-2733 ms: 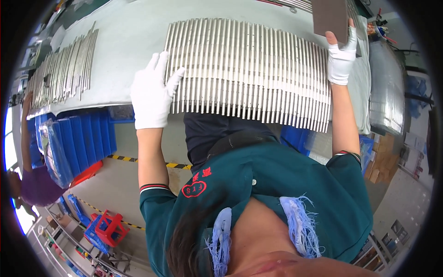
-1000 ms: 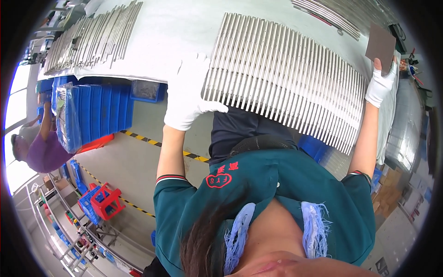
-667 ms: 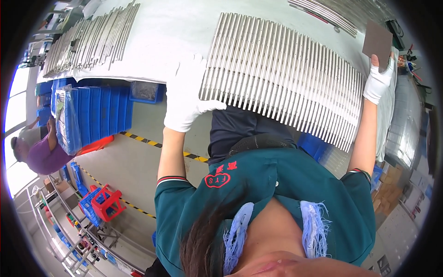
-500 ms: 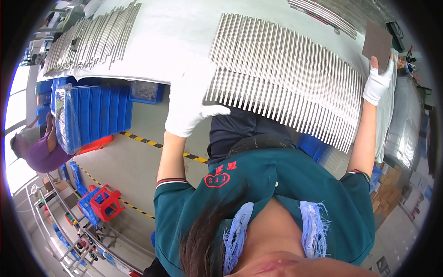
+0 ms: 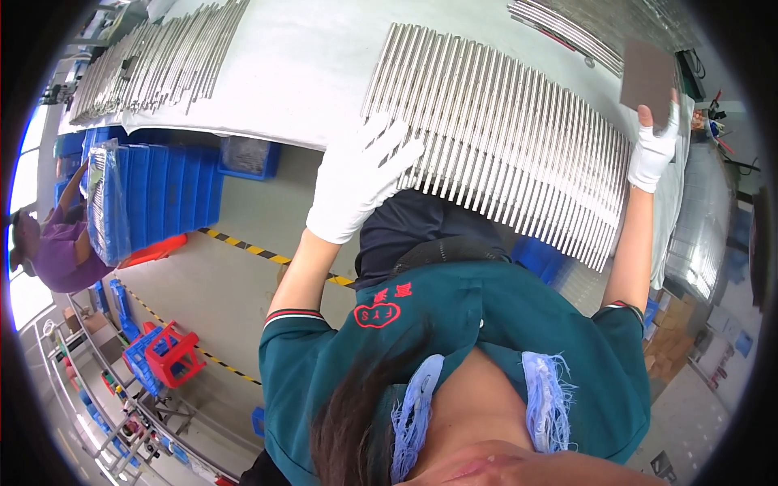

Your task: The person polishes metal rods by hand using a sanding block, aligning them in rows on a workbench.

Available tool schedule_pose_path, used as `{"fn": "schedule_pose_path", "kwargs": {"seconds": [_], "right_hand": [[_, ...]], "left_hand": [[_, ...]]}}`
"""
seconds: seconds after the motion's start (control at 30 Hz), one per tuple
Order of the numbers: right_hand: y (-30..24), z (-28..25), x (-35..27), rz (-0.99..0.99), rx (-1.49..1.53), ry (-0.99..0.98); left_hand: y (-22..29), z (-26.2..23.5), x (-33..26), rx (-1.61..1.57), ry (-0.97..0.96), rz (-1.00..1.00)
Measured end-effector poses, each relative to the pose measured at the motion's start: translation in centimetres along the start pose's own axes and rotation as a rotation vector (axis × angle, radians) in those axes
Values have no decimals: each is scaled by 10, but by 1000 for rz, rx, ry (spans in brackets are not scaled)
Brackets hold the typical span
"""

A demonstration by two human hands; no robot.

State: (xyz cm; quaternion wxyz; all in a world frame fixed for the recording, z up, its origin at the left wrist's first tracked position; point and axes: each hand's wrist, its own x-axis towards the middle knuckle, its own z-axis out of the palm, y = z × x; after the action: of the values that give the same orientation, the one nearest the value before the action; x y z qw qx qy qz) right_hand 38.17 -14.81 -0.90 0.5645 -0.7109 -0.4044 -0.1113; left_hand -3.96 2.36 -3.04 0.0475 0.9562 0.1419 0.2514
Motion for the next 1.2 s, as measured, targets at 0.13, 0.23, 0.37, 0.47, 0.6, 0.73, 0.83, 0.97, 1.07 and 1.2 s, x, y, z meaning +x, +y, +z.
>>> {"fn": "schedule_pose_path", "kwargs": {"seconds": [0.13,0.23,0.37,0.47,0.6,0.73,0.83,0.97,1.07,1.2], "right_hand": [[-46,16,-5,37,20,-491],[-80,39,-8,31,40,-857],[-126,82,1,11,41,-1158],[-148,116,-6,-7,36,-1227],[-153,109,7,-54,16,-1232],[-147,102,10,-56,36,-1220],[-143,116,0,-81,49,-1169],[-124,97,5,-166,56,-1171],[-91,57,6,48,264,-1041],[-46,24,7,-44,14,-409]], "left_hand": [[-1,-2,-3,14,-25,51],[-1,-7,-2,-13,-33,86],[2,-13,2,-96,-20,80],[8,-13,7,-205,53,22],[10,-13,8,-245,117,-2],[11,-10,9,-265,147,-14],[11,-11,10,-245,127,-1],[12,-13,11,-215,125,10],[11,-13,8,-290,131,-34],[9,-11,3,-236,79,-6]]}}
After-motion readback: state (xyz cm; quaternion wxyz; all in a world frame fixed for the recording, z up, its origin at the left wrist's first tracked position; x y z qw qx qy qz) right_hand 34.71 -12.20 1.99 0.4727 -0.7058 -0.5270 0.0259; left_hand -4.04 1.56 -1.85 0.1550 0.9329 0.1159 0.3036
